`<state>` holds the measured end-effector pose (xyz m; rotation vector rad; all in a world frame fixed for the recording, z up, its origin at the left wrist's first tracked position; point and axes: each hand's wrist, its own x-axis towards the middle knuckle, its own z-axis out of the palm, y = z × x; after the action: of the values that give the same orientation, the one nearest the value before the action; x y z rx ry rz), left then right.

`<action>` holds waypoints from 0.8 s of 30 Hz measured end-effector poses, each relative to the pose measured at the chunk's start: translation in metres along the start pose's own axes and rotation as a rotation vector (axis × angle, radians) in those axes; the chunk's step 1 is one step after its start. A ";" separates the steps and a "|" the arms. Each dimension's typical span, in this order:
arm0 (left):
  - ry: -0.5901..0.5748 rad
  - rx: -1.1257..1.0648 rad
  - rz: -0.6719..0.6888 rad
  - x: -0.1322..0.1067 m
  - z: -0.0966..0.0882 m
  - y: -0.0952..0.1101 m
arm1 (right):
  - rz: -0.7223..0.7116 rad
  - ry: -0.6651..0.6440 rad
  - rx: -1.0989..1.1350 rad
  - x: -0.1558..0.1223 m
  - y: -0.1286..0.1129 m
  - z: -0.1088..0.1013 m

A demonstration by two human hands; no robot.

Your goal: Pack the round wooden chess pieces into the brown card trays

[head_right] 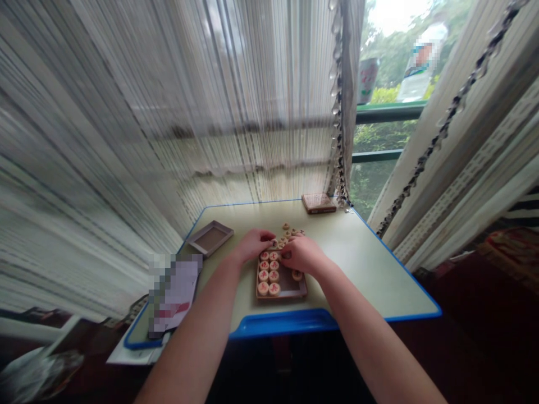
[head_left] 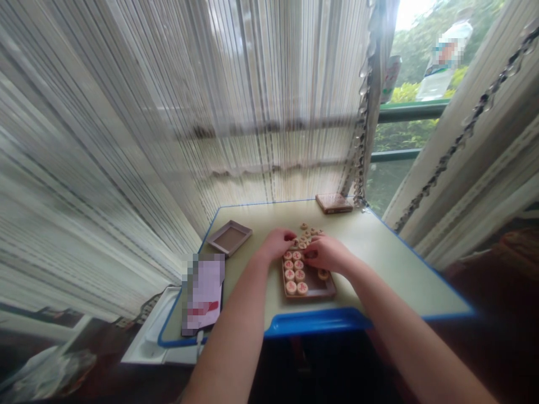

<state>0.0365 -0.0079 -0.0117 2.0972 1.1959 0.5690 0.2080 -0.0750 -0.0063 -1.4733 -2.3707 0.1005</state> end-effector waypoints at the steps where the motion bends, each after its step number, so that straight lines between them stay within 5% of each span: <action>1: -0.003 -0.002 -0.002 0.000 0.000 0.000 | 0.001 -0.003 -0.005 0.000 0.001 0.000; 19: 0.028 -0.032 -0.005 0.000 -0.001 0.003 | 0.016 0.023 0.066 0.000 0.001 0.002; 24: 0.015 -0.098 -0.005 0.000 -0.001 0.003 | 0.039 0.156 0.171 0.000 0.006 -0.002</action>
<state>0.0377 -0.0089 -0.0092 2.0104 1.1574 0.6297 0.2137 -0.0723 -0.0056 -1.3946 -2.1533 0.1856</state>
